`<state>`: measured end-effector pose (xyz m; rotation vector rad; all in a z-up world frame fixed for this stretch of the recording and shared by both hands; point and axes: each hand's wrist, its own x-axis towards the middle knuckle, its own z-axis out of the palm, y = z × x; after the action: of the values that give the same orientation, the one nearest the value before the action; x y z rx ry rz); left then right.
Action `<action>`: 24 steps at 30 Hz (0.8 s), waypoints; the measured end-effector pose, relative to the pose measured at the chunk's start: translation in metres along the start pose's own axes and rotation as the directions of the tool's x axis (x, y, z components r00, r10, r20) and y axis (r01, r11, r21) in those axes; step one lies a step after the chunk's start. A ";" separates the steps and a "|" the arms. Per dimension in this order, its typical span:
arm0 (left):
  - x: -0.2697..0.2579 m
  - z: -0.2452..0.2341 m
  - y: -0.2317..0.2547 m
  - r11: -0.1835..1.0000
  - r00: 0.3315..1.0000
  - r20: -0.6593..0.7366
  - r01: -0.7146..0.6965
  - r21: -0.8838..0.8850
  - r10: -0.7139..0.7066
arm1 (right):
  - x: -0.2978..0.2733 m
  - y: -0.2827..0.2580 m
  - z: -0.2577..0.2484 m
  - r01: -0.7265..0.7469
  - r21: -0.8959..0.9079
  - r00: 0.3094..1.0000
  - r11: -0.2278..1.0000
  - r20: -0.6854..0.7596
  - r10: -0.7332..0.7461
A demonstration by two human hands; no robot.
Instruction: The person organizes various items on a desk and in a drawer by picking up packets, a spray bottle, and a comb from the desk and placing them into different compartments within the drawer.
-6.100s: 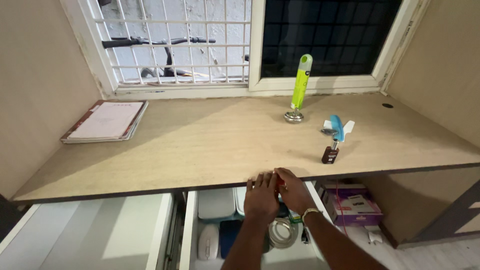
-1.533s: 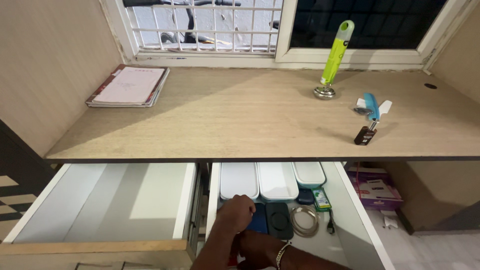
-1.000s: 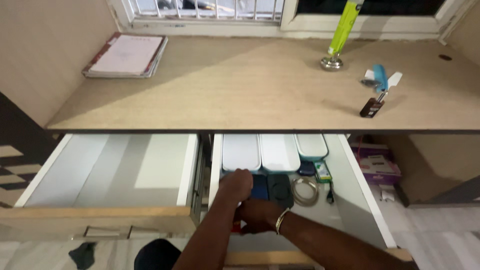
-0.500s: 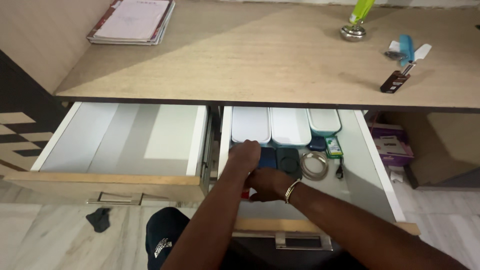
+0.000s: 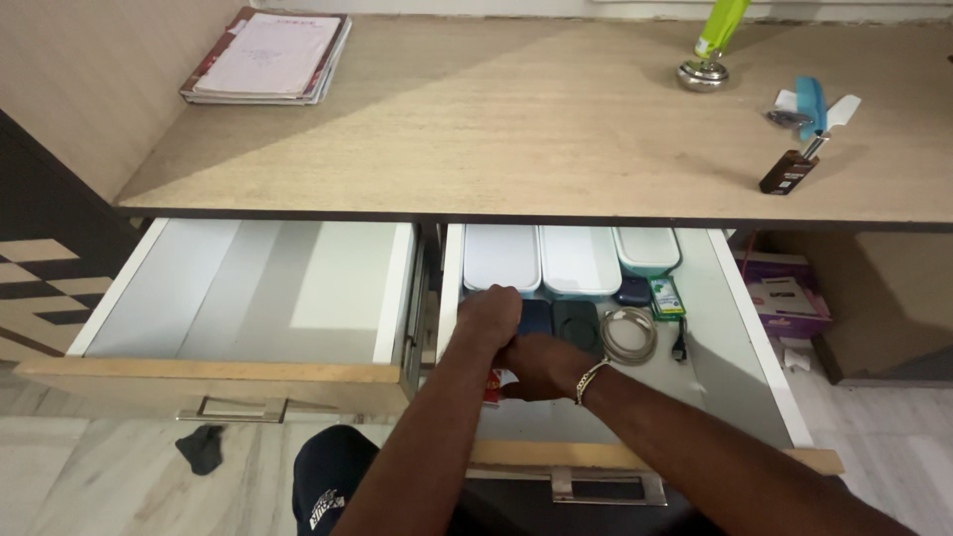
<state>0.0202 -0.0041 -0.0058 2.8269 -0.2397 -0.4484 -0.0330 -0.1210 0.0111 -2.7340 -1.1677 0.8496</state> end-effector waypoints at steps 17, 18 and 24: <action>0.021 -0.017 0.000 0.993 0.993 -0.007 -0.119 -0.018 0.119 | -0.050 0.019 -0.034 -0.092 0.150 0.893 0.984 -0.426 0.148; 0.024 -0.015 -0.001 0.991 0.991 -0.026 -0.134 -0.021 0.133 | -0.053 0.024 -0.031 -0.101 0.156 0.884 0.983 -0.439 0.160; 0.037 -0.012 -0.012 0.943 0.928 -0.187 -0.333 -0.023 0.323 | -0.060 0.047 -0.028 -0.086 0.191 0.816 0.978 -0.550 0.179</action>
<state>0.0605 0.0024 -0.0084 2.6784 -0.6399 -0.1208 -0.0220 -0.1910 0.0509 -2.6615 -0.7542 0.0885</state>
